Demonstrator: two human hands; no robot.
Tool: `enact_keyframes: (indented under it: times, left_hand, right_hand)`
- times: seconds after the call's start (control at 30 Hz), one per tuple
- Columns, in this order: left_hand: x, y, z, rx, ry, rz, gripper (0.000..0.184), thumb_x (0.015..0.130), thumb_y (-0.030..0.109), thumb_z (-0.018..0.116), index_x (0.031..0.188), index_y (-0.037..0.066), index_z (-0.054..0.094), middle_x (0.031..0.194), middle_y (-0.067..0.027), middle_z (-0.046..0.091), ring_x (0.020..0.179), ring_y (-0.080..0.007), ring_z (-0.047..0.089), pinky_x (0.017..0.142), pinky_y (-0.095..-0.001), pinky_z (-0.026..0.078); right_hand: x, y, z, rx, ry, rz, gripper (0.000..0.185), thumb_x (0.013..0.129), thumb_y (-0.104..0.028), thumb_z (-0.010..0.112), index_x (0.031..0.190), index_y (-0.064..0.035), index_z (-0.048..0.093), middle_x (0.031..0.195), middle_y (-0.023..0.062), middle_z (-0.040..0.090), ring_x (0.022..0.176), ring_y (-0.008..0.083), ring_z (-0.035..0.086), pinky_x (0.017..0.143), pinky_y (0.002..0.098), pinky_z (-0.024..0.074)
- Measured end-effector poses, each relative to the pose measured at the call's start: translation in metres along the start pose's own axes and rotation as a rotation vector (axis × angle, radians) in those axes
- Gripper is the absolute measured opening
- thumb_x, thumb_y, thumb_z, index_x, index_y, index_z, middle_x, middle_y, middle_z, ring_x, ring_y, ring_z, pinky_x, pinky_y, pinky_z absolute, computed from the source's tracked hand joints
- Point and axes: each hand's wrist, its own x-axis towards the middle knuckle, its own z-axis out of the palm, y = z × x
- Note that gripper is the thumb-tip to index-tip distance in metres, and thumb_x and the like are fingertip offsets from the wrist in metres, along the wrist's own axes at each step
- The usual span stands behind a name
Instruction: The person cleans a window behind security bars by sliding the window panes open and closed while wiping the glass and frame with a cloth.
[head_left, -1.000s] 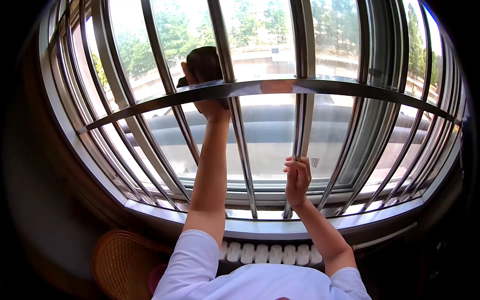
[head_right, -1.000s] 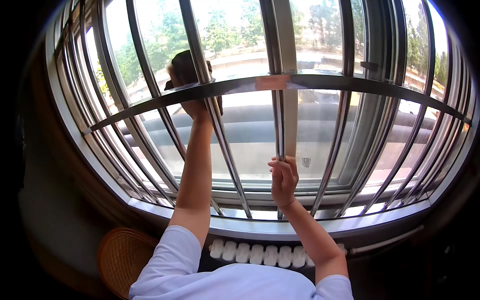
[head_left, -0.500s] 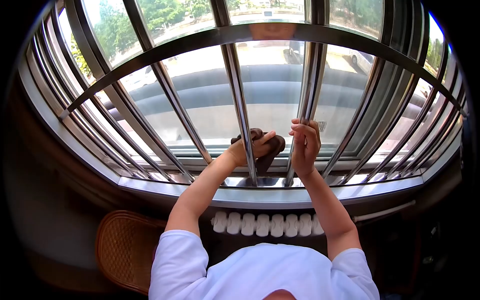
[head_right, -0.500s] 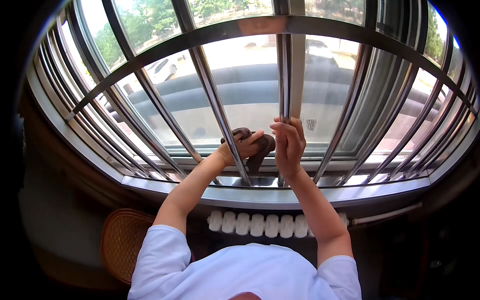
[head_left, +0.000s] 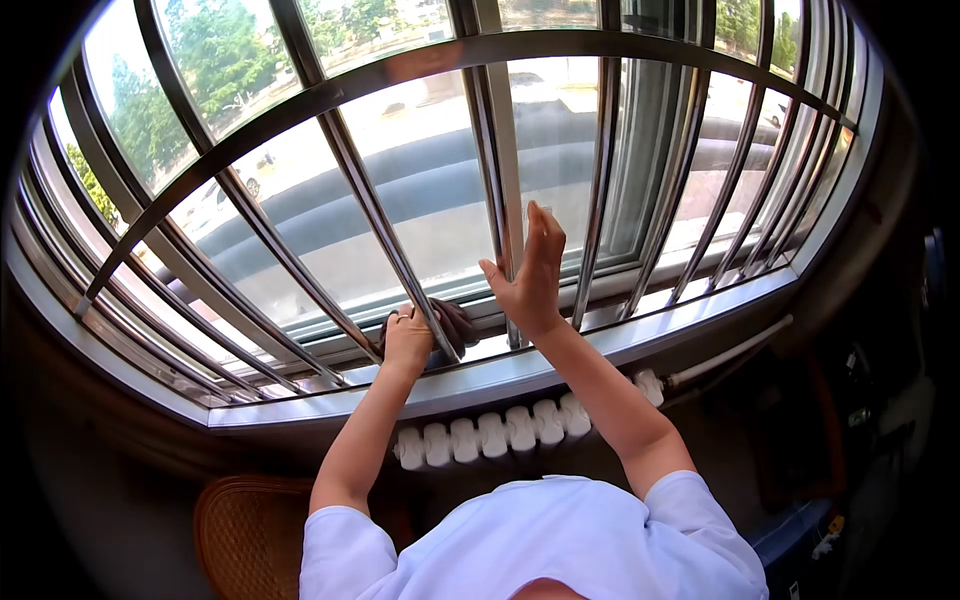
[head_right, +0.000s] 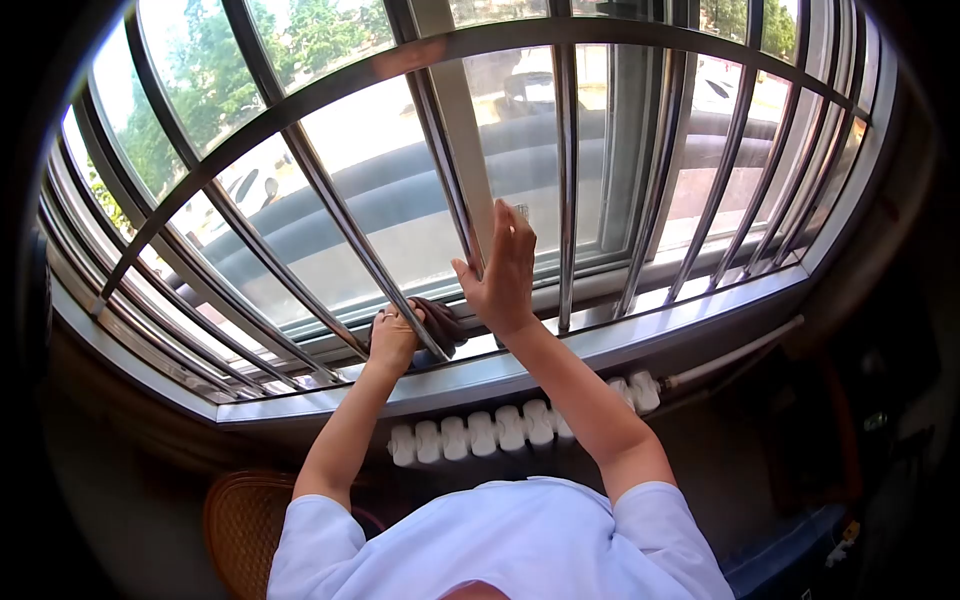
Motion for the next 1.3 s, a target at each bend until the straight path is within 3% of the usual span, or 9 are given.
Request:
enact_keyframes:
  times: [0.23, 0.27, 0.37, 0.43, 0.53, 0.7, 0.73, 0.97, 1.3]
  left_hand:
    - [-0.068, 0.030, -0.061, -0.232, -0.191, -0.274, 0.027, 0.074, 0.002, 0.061, 0.100, 0.012, 0.062, 0.100, -0.0063, 0.056, 0.096, -0.0292, 0.058, 0.077, -0.0404, 0.050]
    - [-0.078, 0.034, -0.068, -0.264, -0.163, -0.261, 0.031, 0.075, 0.002, 0.061, 0.104, 0.013, 0.062, 0.102, -0.0057, 0.056, 0.095, -0.0288, 0.059, 0.076, -0.0407, 0.050]
    - [-0.101, 0.046, -0.080, -0.412, -0.150, -0.281, 0.032, 0.075, -0.001, 0.059, 0.104, 0.011, 0.065, 0.102, -0.0071, 0.060, 0.094, -0.0309, 0.061, 0.078, -0.0411, 0.051]
    - [-0.102, 0.053, -0.085, -0.437, -0.124, -0.295, 0.033, 0.074, -0.001, 0.059, 0.104, 0.011, 0.065, 0.103, -0.0076, 0.061, 0.095, -0.0313, 0.061, 0.078, -0.0412, 0.051]
    - [-0.096, 0.059, -0.093, -0.526, -0.055, -0.310, 0.034, 0.073, -0.003, 0.060, 0.104, 0.010, 0.065, 0.105, -0.0086, 0.061, 0.095, -0.0326, 0.061, 0.078, -0.0419, 0.050]
    - [-0.071, 0.064, -0.114, -0.666, 0.157, -0.318, 0.033, 0.076, -0.002, 0.062, 0.108, 0.008, 0.064, 0.107, -0.0082, 0.061, 0.098, -0.0337, 0.060, 0.080, -0.0418, 0.049]
    - [-0.068, 0.065, -0.120, -0.682, 0.154, -0.329, 0.033, 0.077, -0.003, 0.061, 0.108, 0.007, 0.063, 0.109, -0.0093, 0.061, 0.101, -0.0340, 0.059, 0.084, -0.0410, 0.049]
    - [-0.062, 0.061, -0.115, -0.857, 0.247, -0.232, 0.034, 0.077, -0.006, 0.059, 0.109, 0.005, 0.062, 0.110, -0.0116, 0.060, 0.103, -0.0339, 0.059, 0.088, -0.0392, 0.047]
    - [-0.057, 0.068, -0.115, -0.882, 0.313, -0.071, 0.034, 0.074, -0.007, 0.062, 0.106, 0.006, 0.064, 0.108, -0.0110, 0.062, 0.100, -0.0324, 0.059, 0.086, -0.0393, 0.048]
  right_hand:
    - [-0.007, 0.007, 0.026, -0.074, 0.050, 0.109, 0.088, 0.066, 0.010, 0.061, 0.145, 0.0016, 0.023, 0.125, 0.0240, 0.039, 0.112, 0.0413, 0.043, 0.094, 0.0428, 0.0411]
    - [-0.003, 0.002, 0.026, -0.064, 0.143, 0.101, 0.072, 0.065, 0.012, 0.055, 0.135, 0.0042, 0.040, 0.119, 0.0231, 0.046, 0.108, 0.0397, 0.048, 0.088, 0.0415, 0.0448]
    - [-0.001, 0.008, 0.034, 0.238, 0.085, 0.157, 0.050, 0.064, 0.015, 0.053, 0.114, 0.0073, 0.056, 0.097, 0.0180, 0.057, 0.090, 0.0337, 0.057, 0.079, 0.0409, 0.0487]
    - [0.005, 0.024, 0.017, 1.141, -0.479, 0.739, 0.033, 0.071, 0.014, 0.050, 0.097, 0.0021, 0.065, 0.089, 0.0097, 0.068, 0.091, 0.0203, 0.068, 0.079, 0.0298, 0.0552]
    - [0.016, 0.035, 0.009, 1.187, -0.690, 0.641, 0.031, 0.074, 0.012, 0.054, 0.101, 0.0009, 0.064, 0.096, 0.0109, 0.069, 0.096, 0.0219, 0.068, 0.082, 0.0288, 0.0558]
    - [-0.004, 0.016, -0.010, 0.523, -0.425, 0.440, 0.041, 0.076, 0.001, 0.067, 0.116, -0.0034, 0.060, 0.098, 0.0087, 0.065, 0.088, 0.0199, 0.066, 0.077, 0.0307, 0.0558]
    - [-0.015, 0.012, -0.010, 0.554, -0.201, 0.370, 0.042, 0.077, -0.008, 0.072, 0.118, -0.0060, 0.059, 0.100, 0.0075, 0.063, 0.089, 0.0181, 0.063, 0.073, 0.0305, 0.0537]
    - [-0.042, 0.029, -0.076, 0.228, 0.179, 0.234, 0.032, 0.086, -0.013, 0.067, 0.116, -0.0072, 0.060, 0.105, 0.0071, 0.061, 0.091, 0.0164, 0.062, 0.070, 0.0272, 0.0506]
    - [0.000, 0.164, -0.228, -0.094, 0.553, 0.413, 0.039, 0.090, -0.025, 0.066, 0.123, -0.0069, 0.056, 0.118, 0.0069, 0.056, 0.102, 0.0172, 0.054, 0.081, 0.0305, 0.0484]
